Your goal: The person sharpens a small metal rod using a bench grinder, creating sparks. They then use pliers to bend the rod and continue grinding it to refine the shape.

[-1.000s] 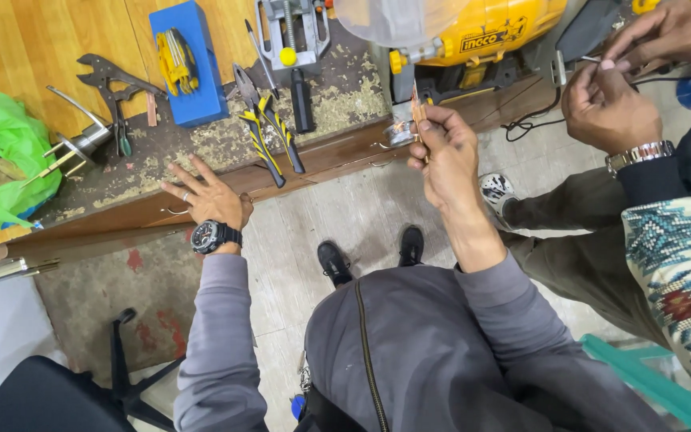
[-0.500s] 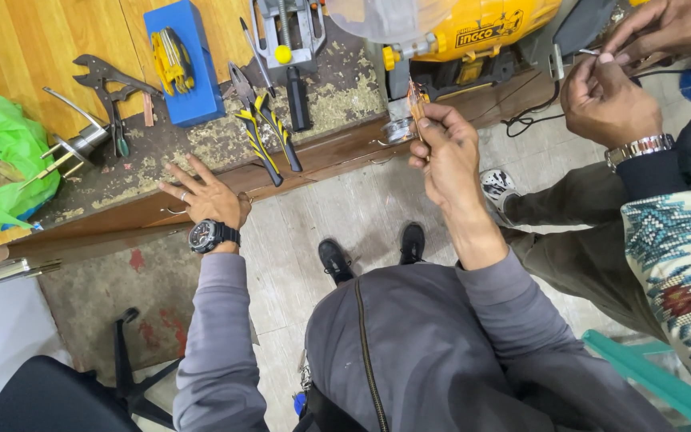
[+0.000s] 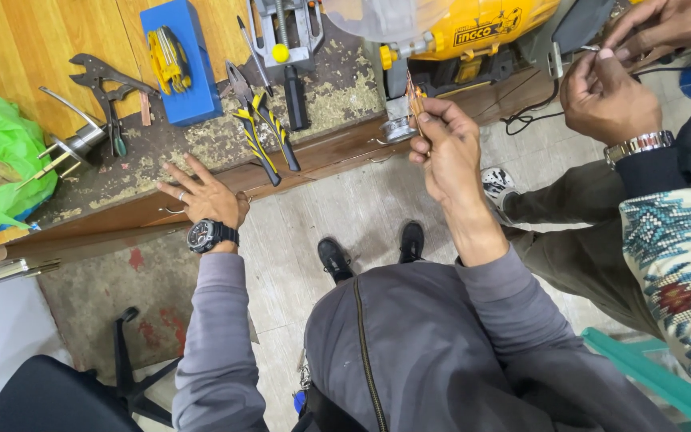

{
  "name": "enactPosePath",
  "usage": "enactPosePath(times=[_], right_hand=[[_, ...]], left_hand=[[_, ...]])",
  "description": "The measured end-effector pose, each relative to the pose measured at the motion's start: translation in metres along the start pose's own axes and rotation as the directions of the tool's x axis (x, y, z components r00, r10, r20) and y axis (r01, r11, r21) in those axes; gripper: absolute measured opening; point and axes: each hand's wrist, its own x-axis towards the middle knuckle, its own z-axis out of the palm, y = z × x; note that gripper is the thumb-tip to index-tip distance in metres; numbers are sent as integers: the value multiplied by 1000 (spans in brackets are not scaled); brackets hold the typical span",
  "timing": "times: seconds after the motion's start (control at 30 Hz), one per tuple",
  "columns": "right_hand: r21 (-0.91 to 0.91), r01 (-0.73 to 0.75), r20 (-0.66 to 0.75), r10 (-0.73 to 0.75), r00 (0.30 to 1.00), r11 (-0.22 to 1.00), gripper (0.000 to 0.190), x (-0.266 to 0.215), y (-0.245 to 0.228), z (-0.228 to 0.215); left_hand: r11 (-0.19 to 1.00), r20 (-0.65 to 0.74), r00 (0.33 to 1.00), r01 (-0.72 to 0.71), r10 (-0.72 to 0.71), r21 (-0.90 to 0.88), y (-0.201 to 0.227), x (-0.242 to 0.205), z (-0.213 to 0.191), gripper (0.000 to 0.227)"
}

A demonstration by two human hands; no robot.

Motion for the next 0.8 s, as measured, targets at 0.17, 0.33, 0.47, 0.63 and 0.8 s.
enactPosePath(times=[0.17,0.33,0.47,0.63,0.8], right_hand=[[-37,-14,22,15,1000,999,16,-14,-9,0],[-31,-69,55,70,996,997,16,-16,2,12],[26,-92,49,91,995,995,17,-6,14,19],[36,-92,26,91,996,995,16,-6,22,20],[19,-109,84,107,991,994,21,-6,23,16]], left_hand=[[1000,16,1000,10,-10,1,-4,12,14,127],[1000,-32,999,22,-22,3,2,-4,-2,113],[1000,-24,1000,-3,3,-23,-2,8,13,127],[999,-30,999,-15,14,-37,2,-5,-4,131],[1000,-22,1000,22,-22,17,4,-3,-1,100]])
